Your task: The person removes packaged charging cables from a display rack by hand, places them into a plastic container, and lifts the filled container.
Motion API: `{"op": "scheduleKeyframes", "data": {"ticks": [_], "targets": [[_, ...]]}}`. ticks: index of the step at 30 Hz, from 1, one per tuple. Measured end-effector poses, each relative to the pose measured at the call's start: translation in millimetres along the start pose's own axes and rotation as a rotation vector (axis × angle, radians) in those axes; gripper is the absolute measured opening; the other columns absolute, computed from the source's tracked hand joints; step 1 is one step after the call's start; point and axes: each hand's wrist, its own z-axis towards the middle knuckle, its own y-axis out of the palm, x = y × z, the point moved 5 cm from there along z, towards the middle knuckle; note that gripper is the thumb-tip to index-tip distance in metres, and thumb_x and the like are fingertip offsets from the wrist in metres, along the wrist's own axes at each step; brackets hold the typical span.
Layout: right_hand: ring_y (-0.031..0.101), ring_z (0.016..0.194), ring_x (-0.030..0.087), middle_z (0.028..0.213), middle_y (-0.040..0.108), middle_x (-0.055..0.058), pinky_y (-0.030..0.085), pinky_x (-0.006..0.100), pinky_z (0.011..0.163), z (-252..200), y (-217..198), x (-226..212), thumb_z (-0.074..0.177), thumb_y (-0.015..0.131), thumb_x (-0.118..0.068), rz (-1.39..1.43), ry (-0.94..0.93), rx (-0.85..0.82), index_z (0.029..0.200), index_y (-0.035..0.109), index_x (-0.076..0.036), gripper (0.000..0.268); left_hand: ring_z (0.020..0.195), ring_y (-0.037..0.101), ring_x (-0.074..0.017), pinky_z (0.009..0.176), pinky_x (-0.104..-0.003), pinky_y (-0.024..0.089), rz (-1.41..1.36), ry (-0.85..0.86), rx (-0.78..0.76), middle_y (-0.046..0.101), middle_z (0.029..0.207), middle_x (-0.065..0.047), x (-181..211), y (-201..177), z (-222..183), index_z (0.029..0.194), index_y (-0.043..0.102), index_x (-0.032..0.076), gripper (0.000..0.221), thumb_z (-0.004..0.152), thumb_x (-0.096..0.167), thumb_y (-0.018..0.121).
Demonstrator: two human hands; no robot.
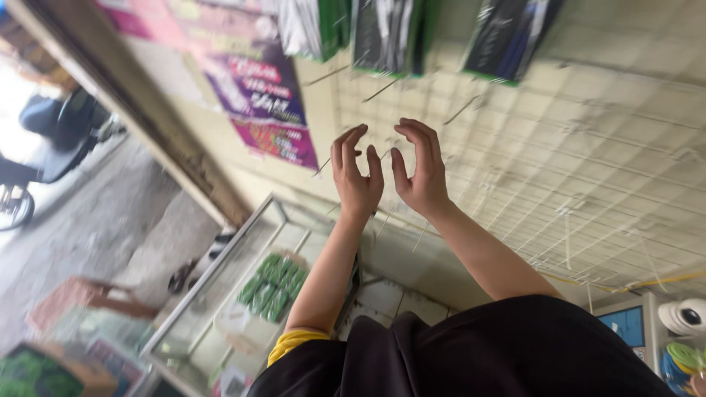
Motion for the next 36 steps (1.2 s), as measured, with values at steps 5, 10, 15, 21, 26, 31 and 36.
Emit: {"op": "scheduleKeyframes", "data": {"ticks": [5,10,15,21,26,31,36], "targets": [[0.06,0.13,0.037,0.138,0.056,0.018,0.054,0.042,0.106,6.2,-44.9,21.5,0.097,0.065,0.006,-0.144,-0.018,0.1,0.134,0.055,-0.001,0.039,0.12,0.06,-0.0338,0.103,-0.044,0.05,-0.048,0.159,-0.076,0.064,0.132,-0.014,29.3,54.3,11.5,0.134,0.06,0.004,0.038,0.097,0.001,0.062],[0.059,0.131,0.034,0.141,0.054,0.018,0.054,0.039,0.102,14.1,-76.6,58.1,0.096,0.066,0.005,-0.227,0.036,0.193,0.135,0.055,-0.003,0.041,0.126,0.059,-0.0363,0.108,-0.044,0.048,-0.16,0.219,-0.172,0.063,0.137,-0.016,44.6,106.6,36.4,0.136,0.058,0.002,0.04,0.097,0.003,0.063],[0.046,0.145,0.039,0.155,0.04,0.022,0.044,0.045,0.12,38.8,-97.4,114.6,0.1,0.065,0.001,-0.325,0.061,0.321,0.152,0.038,0.0,0.059,0.145,0.045,-0.0426,0.121,-0.048,0.039,-0.242,0.189,-0.234,0.045,0.154,-0.026,23.1,170.9,78.3,0.154,0.037,-0.003,0.062,0.1,0.011,0.065],[0.032,0.156,0.045,0.168,0.026,0.029,0.031,0.047,0.128,62.1,-97.2,170.4,0.107,0.064,-0.011,-0.294,0.174,0.32,0.162,0.016,0.004,0.075,0.143,0.044,-0.0438,0.116,-0.047,0.04,-0.287,0.001,-0.273,0.041,0.156,-0.031,-19.6,227.2,101.9,0.159,0.025,-0.004,0.069,0.106,0.025,0.058],[0.039,0.151,0.043,0.165,0.027,0.032,0.04,0.044,0.121,72.3,-83.9,169.4,0.106,0.061,-0.013,-0.14,0.217,0.306,0.162,0.014,0.006,0.075,0.13,0.06,-0.0385,0.108,-0.044,0.049,-0.346,-0.078,-0.308,0.054,0.145,-0.029,-20.9,241.4,101.1,0.158,0.025,-0.004,0.069,0.106,0.029,0.055],[0.054,0.143,0.037,0.158,0.046,0.025,0.047,0.042,0.117,70.5,-83.3,161.1,0.109,0.058,-0.012,-0.053,0.249,0.346,0.162,0.024,0.003,0.065,0.122,0.066,-0.0344,0.102,-0.042,0.053,-0.395,-0.122,-0.267,0.058,0.14,-0.027,-12.2,229.5,102.2,0.155,0.031,-0.004,0.064,0.105,0.028,0.055],[0.056,0.139,0.035,0.15,0.049,0.021,0.049,0.042,0.114,70.4,-89.9,153.5,0.108,0.063,-0.01,-0.097,0.193,0.446,0.156,0.035,0.0,0.057,0.12,0.066,-0.0341,0.1,-0.042,0.054,-0.32,-0.035,-0.189,0.059,0.136,-0.024,4.8,207.4,106.5,0.149,0.045,-0.002,0.052,0.107,0.027,0.058]]}}
